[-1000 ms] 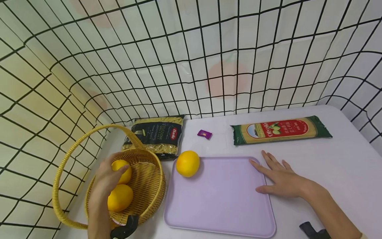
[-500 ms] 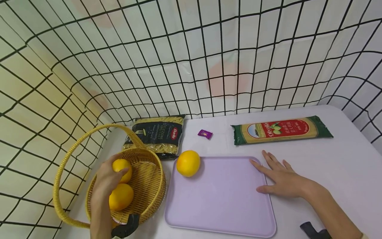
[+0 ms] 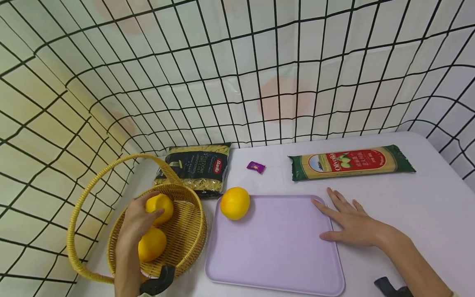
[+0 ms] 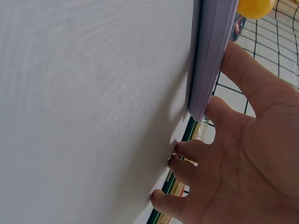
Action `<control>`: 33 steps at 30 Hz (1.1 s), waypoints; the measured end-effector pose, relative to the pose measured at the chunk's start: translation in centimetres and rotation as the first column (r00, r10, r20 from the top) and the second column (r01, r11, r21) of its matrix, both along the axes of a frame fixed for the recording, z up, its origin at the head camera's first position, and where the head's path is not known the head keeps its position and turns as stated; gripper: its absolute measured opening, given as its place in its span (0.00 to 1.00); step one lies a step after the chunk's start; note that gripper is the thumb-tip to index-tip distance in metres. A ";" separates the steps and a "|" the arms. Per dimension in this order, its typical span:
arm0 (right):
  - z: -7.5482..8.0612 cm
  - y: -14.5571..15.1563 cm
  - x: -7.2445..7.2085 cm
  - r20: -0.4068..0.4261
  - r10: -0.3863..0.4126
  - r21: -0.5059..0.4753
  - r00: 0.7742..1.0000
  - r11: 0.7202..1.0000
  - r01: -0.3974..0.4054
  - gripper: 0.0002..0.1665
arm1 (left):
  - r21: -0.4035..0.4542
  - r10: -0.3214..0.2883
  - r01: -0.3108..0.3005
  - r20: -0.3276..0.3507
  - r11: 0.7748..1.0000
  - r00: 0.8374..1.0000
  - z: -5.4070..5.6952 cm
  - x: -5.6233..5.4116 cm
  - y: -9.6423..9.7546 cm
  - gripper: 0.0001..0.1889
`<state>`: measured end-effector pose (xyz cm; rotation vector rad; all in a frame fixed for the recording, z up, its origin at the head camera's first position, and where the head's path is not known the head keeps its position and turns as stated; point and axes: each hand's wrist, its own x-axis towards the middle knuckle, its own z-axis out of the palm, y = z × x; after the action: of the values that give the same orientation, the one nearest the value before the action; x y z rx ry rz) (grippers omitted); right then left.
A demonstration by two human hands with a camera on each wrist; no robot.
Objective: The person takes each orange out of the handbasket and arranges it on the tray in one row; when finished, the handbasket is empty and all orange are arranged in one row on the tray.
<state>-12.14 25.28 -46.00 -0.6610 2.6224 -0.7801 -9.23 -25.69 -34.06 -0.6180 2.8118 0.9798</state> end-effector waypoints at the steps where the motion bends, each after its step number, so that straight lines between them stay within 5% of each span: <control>1: 0.0 0.0 0.0 -0.001 0.000 0.001 1.000 1.000 0.000 0.55 | -0.009 0.000 0.000 0.002 1.000 1.000 0.0 0.0 0.0 0.31; 14: -0.1 0.0 0.0 -0.002 -0.004 -0.004 1.000 1.000 0.004 0.55 | -0.017 -0.070 0.071 0.042 0.997 0.997 -0.5 -0.3 0.3 0.33; 22: -0.1 0.0 0.0 -0.001 -0.007 0.000 1.000 1.000 0.007 0.55 | 0.044 -0.135 0.135 -0.001 0.990 0.991 -0.5 -0.3 0.4 0.26; 28: -0.1 0.0 0.0 0.007 -0.007 -0.004 1.000 1.000 0.007 0.55 | 0.126 -0.221 0.222 -0.027 0.967 0.975 -0.7 -0.3 0.5 0.22; 33: -0.1 0.0 0.0 0.000 -0.007 0.002 1.000 1.000 0.007 0.55 | 0.114 -0.298 0.303 -0.062 0.946 0.953 -0.9 -0.3 0.4 0.22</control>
<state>-12.18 25.27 -46.14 -0.6523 2.6267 -0.7789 -9.53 -25.24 -34.98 -0.1462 2.7434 1.1012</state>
